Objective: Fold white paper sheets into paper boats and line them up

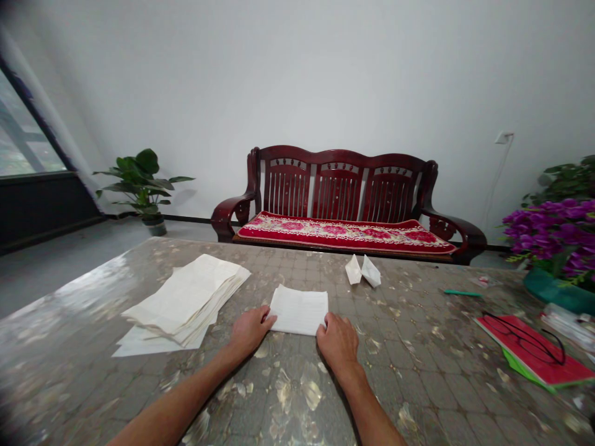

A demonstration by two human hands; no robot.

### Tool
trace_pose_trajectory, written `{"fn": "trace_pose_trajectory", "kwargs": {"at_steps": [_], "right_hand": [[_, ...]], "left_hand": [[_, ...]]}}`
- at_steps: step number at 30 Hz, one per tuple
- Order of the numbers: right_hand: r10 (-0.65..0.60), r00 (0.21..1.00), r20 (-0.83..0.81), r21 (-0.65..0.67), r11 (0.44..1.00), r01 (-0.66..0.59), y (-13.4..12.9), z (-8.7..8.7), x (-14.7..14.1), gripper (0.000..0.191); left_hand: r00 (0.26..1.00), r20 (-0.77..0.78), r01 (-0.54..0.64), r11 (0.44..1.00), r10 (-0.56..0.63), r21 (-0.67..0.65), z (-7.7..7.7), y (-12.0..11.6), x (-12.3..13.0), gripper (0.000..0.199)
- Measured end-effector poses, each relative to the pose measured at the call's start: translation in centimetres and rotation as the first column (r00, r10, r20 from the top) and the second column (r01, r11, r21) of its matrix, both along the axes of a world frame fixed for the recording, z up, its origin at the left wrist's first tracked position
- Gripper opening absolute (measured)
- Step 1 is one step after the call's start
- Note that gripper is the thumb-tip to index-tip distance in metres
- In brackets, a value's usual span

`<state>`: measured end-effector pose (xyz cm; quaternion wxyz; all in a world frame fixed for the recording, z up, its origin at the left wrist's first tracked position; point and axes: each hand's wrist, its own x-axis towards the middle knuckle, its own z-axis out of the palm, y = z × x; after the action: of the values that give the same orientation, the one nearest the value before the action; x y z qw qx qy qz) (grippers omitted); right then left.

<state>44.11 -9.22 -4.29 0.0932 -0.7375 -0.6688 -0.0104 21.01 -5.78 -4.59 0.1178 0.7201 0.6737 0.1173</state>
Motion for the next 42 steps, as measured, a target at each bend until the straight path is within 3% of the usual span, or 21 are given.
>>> {"fn": "trace_pose_trajectory", "kwargs": {"at_steps": [10,22,34,42], "right_hand": [[-0.029,0.999,0.020,-0.026,0.999,0.029,0.1,0.2,-0.3,0.021],[-0.062,0.998,0.007,-0.035,0.997,0.062,0.2,0.4,-0.5,0.022],[-0.038,0.997,0.067,-0.011,0.999,0.039,0.2,0.2,-0.2,0.023],[-0.038,0.997,0.061,-0.039,0.998,0.041,0.5,0.2,-0.2,0.025]], "left_hand": [[0.998,-0.064,-0.011,1.000,0.011,0.007,-0.3,0.2,0.5,0.028],[0.997,-0.073,-0.024,0.999,0.026,0.036,-0.1,-0.2,0.9,0.049],[0.984,-0.178,0.016,0.996,-0.001,0.083,0.2,-0.4,1.3,0.045],[0.974,-0.222,0.064,0.997,-0.053,0.040,0.8,-0.3,1.5,0.034]]}}
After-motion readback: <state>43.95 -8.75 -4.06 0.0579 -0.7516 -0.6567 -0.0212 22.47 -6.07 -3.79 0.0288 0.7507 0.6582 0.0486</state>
